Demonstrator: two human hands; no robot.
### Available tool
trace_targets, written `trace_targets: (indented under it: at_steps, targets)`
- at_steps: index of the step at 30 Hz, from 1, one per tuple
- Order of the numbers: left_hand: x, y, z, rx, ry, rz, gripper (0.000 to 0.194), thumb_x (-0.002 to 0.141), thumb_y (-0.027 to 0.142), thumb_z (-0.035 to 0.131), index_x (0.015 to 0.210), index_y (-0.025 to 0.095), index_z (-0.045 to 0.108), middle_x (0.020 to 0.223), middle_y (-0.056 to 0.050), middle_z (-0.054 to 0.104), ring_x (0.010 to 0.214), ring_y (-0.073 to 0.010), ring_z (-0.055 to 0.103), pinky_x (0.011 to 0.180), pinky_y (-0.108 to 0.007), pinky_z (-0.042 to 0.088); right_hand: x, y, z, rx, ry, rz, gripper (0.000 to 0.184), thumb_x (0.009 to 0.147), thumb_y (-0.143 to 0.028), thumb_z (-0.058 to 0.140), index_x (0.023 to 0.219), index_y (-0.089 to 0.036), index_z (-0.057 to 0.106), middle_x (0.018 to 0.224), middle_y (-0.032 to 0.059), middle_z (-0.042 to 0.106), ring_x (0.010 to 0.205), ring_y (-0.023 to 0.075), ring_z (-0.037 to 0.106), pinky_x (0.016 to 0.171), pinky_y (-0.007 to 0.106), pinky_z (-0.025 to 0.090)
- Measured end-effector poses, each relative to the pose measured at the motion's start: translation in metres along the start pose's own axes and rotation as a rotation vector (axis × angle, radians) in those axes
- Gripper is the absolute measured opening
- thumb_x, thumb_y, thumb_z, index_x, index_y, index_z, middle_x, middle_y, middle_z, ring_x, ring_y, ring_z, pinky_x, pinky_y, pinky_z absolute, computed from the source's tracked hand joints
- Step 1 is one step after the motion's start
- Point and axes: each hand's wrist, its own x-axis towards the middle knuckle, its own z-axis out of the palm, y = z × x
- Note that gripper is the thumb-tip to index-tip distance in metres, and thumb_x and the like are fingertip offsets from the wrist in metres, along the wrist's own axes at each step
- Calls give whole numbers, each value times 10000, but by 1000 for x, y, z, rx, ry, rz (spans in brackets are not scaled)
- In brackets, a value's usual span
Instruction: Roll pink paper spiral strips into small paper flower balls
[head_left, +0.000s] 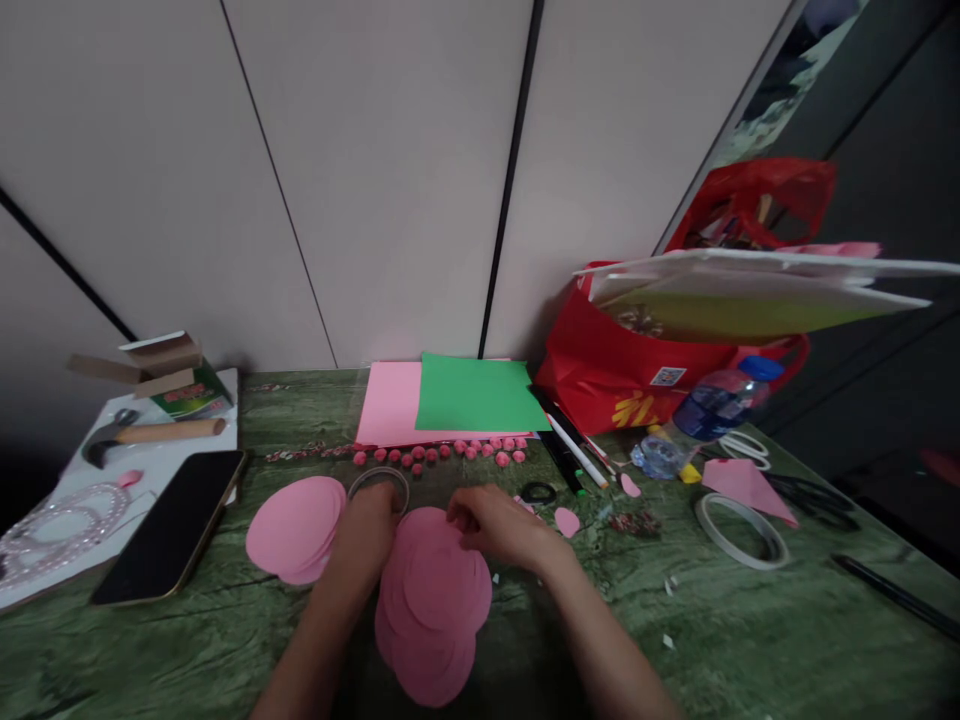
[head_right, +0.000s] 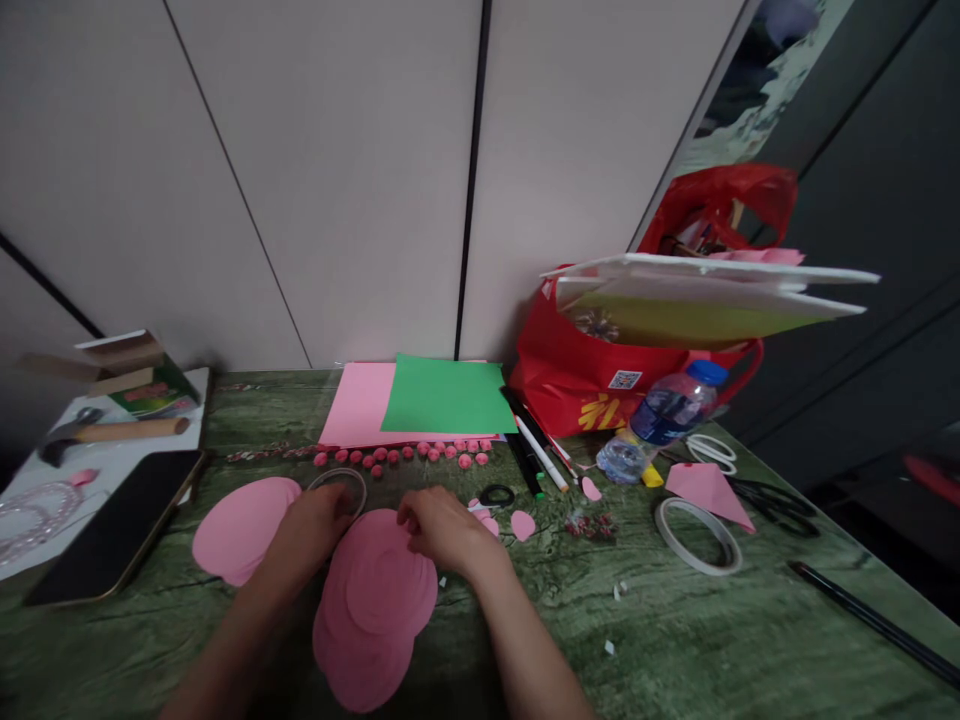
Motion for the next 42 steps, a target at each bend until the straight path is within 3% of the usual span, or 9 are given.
trace_targets:
  at_steps: [3, 6, 10, 13, 19, 25, 29, 36, 42]
  targets:
    - [1, 4, -1, -86, 44, 27, 144, 736, 170, 467, 681, 156, 600, 692, -71, 636, 662, -193, 564, 559, -259, 306, -2, -1, -5, 86, 36, -35, 211, 648, -45, 597, 813, -168, 647, 673, -2, 649, 624, 121, 583, 544, 192, 381]
    - [1, 12, -5, -404, 66, 124, 269, 782, 309, 458, 624, 152, 608, 621, -33, 613, 610, -169, 538, 551, -245, 330, -2, 2, -8, 202, 93, -35, 110, 697, -112, 579, 767, -167, 643, 635, -7, 638, 586, 121, 579, 516, 193, 390]
    - [-1, 21, -9, -752, -83, 216, 255, 713, 366, 552, 634, 149, 658, 547, -4, 604, 527, -147, 519, 503, -224, 350, 1, 4, -8, 503, 132, 17, 77, 738, -174, 551, 782, -158, 612, 649, -6, 628, 540, 113, 576, 496, 204, 425]
    - [-4, 24, -9, -846, -113, 176, 185, 650, 328, 634, 605, 150, 655, 536, -13, 624, 512, -143, 536, 491, -215, 365, 4, 1, -10, 643, 204, 26, 98, 714, -201, 588, 797, -149, 599, 702, 6, 636, 575, 117, 589, 532, 221, 452]
    - [-9, 28, -9, -1188, -9, -1, 201, 674, 336, 644, 671, 134, 648, 580, -26, 658, 531, -137, 578, 513, -216, 425, 5, -6, -16, 750, 322, -2, 235, 729, -306, 603, 907, -152, 597, 831, 52, 670, 696, 145, 620, 619, 257, 476]
    - [-12, 36, -17, -1524, 37, -118, 285, 589, 340, 726, 750, 120, 644, 620, -24, 672, 534, -119, 586, 500, -196, 441, 2, -11, -16, 977, 198, 41, 359, 717, -362, 627, 1021, -179, 570, 756, 18, 672, 675, 157, 635, 615, 280, 511]
    - [-12, 37, -16, -1586, 103, -98, 273, 585, 326, 733, 742, 123, 640, 674, -37, 689, 577, -132, 612, 535, -209, 470, 1, -14, -17, 1058, 156, 35, 433, 618, -305, 721, 1007, -174, 581, 751, 10, 675, 678, 165, 641, 603, 277, 520]
    - [-12, 35, -11, -1531, 60, -5, 319, 625, 286, 720, 892, 123, 659, 832, -82, 705, 725, -160, 634, 634, -226, 476, 3, -9, -23, 903, 471, 6, 271, 640, -287, 689, 868, -153, 628, 722, 27, 682, 607, 137, 621, 553, 236, 484]
    - [-15, 36, -12, -1344, -29, 0, 265, 642, 295, 703, 848, 129, 682, 762, -66, 708, 621, -129, 595, 537, -192, 428, 3, -8, -24, 834, 550, -65, 237, 684, -302, 650, 867, -152, 656, 820, 69, 698, 713, 173, 641, 658, 287, 499]
